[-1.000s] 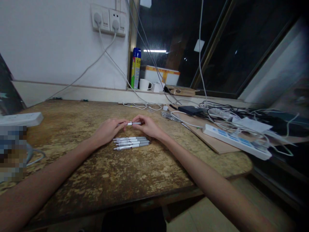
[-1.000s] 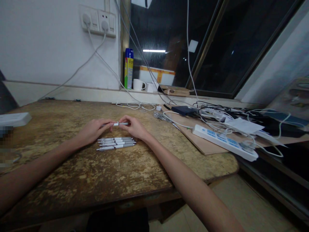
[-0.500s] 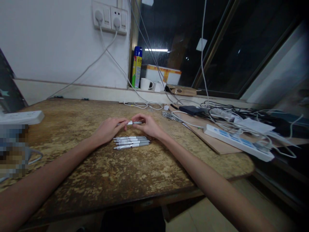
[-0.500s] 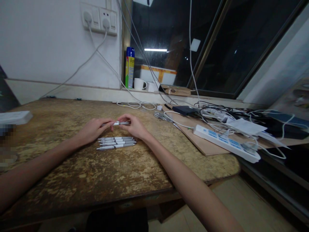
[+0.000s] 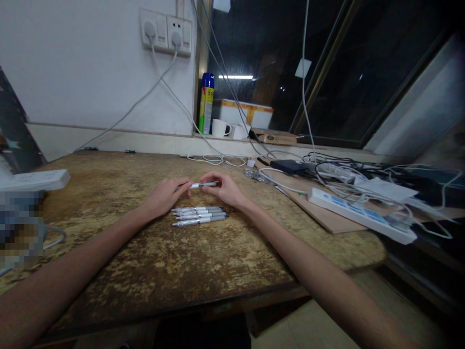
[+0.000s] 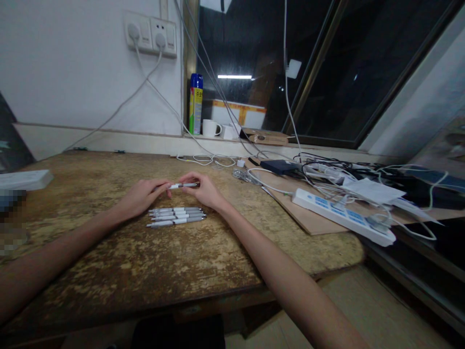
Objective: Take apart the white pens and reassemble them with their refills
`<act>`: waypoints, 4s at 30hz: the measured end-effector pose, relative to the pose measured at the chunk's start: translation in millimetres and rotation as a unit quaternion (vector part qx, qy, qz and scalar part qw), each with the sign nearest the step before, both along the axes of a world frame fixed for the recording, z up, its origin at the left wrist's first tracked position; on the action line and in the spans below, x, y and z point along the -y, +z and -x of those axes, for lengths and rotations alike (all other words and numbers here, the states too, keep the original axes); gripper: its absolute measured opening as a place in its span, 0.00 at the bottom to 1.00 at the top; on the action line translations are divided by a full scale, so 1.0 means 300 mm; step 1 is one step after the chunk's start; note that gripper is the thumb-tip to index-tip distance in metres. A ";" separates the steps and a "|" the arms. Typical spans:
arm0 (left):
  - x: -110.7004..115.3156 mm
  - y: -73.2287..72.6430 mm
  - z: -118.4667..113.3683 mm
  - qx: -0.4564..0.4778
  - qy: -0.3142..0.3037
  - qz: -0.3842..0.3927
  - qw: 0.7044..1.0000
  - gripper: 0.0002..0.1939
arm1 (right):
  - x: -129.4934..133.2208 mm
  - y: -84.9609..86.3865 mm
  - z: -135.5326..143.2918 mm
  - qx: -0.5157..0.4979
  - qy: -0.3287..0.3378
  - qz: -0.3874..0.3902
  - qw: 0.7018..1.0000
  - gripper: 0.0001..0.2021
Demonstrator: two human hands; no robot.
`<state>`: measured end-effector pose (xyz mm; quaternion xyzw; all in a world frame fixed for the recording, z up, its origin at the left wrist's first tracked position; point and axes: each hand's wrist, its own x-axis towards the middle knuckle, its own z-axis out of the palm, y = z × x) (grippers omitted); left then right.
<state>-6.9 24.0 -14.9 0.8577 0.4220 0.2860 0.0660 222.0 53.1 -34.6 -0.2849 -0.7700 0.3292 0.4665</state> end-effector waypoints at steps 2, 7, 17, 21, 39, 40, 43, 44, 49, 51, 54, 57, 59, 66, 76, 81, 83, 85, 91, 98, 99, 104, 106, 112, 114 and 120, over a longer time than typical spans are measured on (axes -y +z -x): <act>-0.005 -0.002 0.003 0.005 0.010 -0.003 1.000 0.23 | -0.006 0.000 -0.001 -0.040 -0.003 0.041 0.998 0.11; -0.013 -0.008 0.012 0.035 0.009 -0.014 0.999 0.19 | -0.015 0.004 -0.008 -0.083 -0.061 0.094 0.990 0.13; -0.021 -0.021 0.013 0.005 -0.053 -0.047 0.997 0.20 | -0.016 -0.003 -0.006 -0.073 -0.082 0.091 0.990 0.12; -0.017 -0.019 0.008 0.014 -0.053 -0.043 0.998 0.18 | -0.004 -0.009 0.006 -0.041 -0.047 0.093 0.994 0.11; -0.027 -0.001 0.044 0.038 0.009 -0.037 0.999 0.18 | -0.040 -0.010 -0.031 -0.137 -0.116 0.150 0.972 0.09; -0.025 0.000 0.043 0.038 0.009 -0.037 0.999 0.18 | -0.045 -0.016 -0.031 -0.115 -0.124 0.138 0.976 0.09; -0.017 0.004 0.035 0.034 -0.005 -0.039 0.999 0.17 | -0.057 -0.034 -0.022 -0.041 -0.114 0.097 0.988 0.13; -0.014 0.005 0.031 0.032 -0.011 -0.040 0.999 0.17 | -0.059 -0.039 -0.017 -0.023 -0.100 0.089 0.991 0.15; -0.001 0.014 0.018 0.023 -0.038 -0.043 0.998 0.18 | -0.056 -0.045 -0.006 0.027 -0.051 0.056 0.997 0.19; -0.003 0.015 0.021 0.032 -0.043 -0.042 0.998 0.19 | -0.056 -0.039 -0.011 0.024 -0.052 0.048 0.997 0.20; -0.017 0.011 0.039 0.067 -0.027 -0.036 0.997 0.19 | -0.060 -0.031 -0.024 -0.005 -0.078 0.055 0.995 0.20; -0.031 0.004 0.057 0.084 -0.007 -0.025 0.996 0.18 | -0.067 -0.028 -0.036 -0.024 -0.111 0.065 0.991 0.21; -0.035 0.001 0.063 0.083 0.000 -0.024 0.996 0.18 | -0.069 -0.028 -0.040 -0.025 -0.123 0.069 0.990 0.21; -0.035 -0.003 0.061 0.085 0.007 -0.013 0.996 0.18 | -0.070 -0.034 -0.044 -0.030 -0.127 0.070 0.989 0.21; -0.034 -0.002 0.060 0.072 0.006 -0.025 0.997 0.17 | -0.064 -0.026 -0.041 -0.054 -0.100 0.090 0.989 0.21; -0.041 -0.006 0.061 0.074 0.003 -0.033 0.997 0.17 | -0.070 -0.028 -0.046 -0.055 -0.104 0.093 0.989 0.22; -0.044 -0.007 0.062 0.069 0.004 -0.035 0.997 0.17 | -0.074 -0.032 -0.047 -0.060 -0.107 0.089 0.988 0.22; -0.047 -0.008 0.063 0.066 0.005 -0.035 0.997 0.18 | -0.077 -0.034 -0.048 -0.065 -0.107 0.088 0.988 0.22; -0.055 -0.014 0.067 0.077 0.007 -0.042 0.996 0.18 | -0.081 -0.034 -0.053 -0.070 -0.114 0.096 0.986 0.23; -0.058 -0.020 0.070 0.086 0.009 -0.041 0.995 0.18 | -0.074 -0.029 -0.057 -0.073 -0.116 0.088 0.987 0.23; -0.057 -0.020 0.070 0.085 0.011 -0.041 0.995 0.18 | -0.075 -0.029 -0.057 -0.073 -0.115 0.087 0.987 0.23; -0.058 -0.017 0.072 0.078 0.012 -0.043 0.996 0.18 | -0.088 -0.035 -0.056 -0.080 -0.111 0.089 0.987 0.22; -0.058 -0.015 0.073 0.076 0.010 -0.043 0.996 0.19 | -0.094 -0.039 -0.056 -0.078 -0.111 0.089 0.987 0.22; -0.056 -0.012 0.074 0.074 0.013 -0.047 0.996 0.19 | -0.094 -0.038 -0.058 -0.074 -0.113 0.085 0.987 0.22; -0.057 -0.013 0.075 0.075 0.017 -0.048 0.996 0.19 | -0.092 -0.035 -0.059 -0.076 -0.116 0.087 0.987 0.22; -0.070 -0.021 0.079 0.083 0.022 -0.043 0.995 0.19 | -0.104 -0.042 -0.065 -0.084 -0.115 0.089 0.986 0.23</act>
